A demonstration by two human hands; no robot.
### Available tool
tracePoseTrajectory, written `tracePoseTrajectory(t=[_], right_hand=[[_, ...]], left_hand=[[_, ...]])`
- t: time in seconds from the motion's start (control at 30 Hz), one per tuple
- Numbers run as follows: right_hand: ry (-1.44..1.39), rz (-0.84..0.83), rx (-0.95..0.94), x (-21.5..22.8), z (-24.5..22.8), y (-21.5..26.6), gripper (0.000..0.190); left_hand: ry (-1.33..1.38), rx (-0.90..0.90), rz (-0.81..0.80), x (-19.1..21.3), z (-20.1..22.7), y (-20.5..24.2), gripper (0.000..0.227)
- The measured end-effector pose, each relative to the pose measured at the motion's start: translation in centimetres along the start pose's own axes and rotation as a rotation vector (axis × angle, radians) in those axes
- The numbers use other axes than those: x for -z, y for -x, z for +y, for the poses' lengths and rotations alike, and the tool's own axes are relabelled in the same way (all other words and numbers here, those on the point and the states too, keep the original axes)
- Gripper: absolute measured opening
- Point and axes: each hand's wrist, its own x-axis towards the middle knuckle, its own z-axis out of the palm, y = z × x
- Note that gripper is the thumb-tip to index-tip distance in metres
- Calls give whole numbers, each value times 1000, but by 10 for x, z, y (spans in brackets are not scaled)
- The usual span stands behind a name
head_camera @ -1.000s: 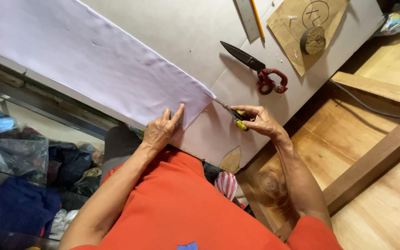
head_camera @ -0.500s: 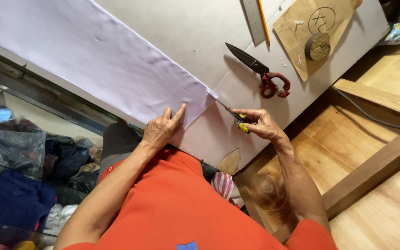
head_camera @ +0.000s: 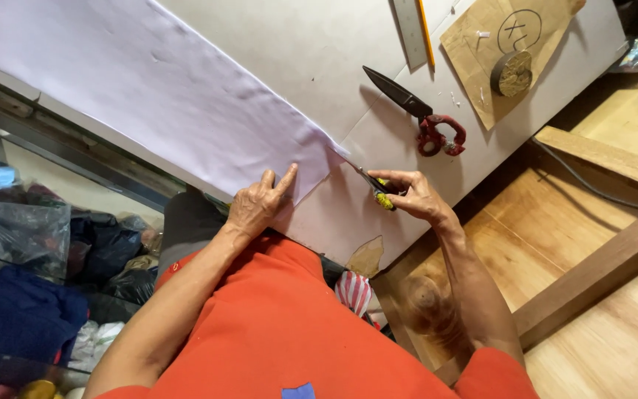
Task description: The person measures and marks a piece of light purple fabric using a ruler and pencil. They then use shears to cut the fabric along the marked lines. The person repeats the measuring and cutting process to create additional fabric pieces.
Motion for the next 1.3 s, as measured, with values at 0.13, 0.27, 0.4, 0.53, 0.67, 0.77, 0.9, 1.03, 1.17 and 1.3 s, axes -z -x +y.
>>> tracePoseTrajectory(t=[0.13, 0.27, 0.4, 0.53, 0.67, 0.77, 0.9, 1.03, 1.17, 1.3], right_hand=[[-8, 11, 2, -3, 2, -8, 54], [36, -1, 46, -1, 5, -7, 55], [47, 2, 47, -2, -7, -7, 55], [42, 6, 32, -7, -11, -12, 54], [54, 7, 65, -9, -5, -21, 55], [49, 0, 70, -6, 2, -23, 56], [22, -14, 72, -6, 4, -23, 56], [49, -12, 91, -3, 1, -24, 56], [93, -1, 87, -11, -22, -25, 54], [92, -10, 99, -15, -25, -33, 58]], left_hand=[[7, 12, -11, -4, -2, 3, 70], [2, 9, 0, 16, 2, -6, 75], [5, 15, 1, -4, -3, 1, 74], [13, 18, 0, -3, -2, 1, 71], [0, 6, 4, 4, 0, -1, 71], [-11, 6, 3, -1, -2, 0, 70], [-2, 8, 3, -1, -2, 0, 69], [29, 16, 0, -5, -3, 2, 70], [49, 4, -2, -2, -4, 1, 70], [45, 16, 11, -7, -5, 3, 70]])
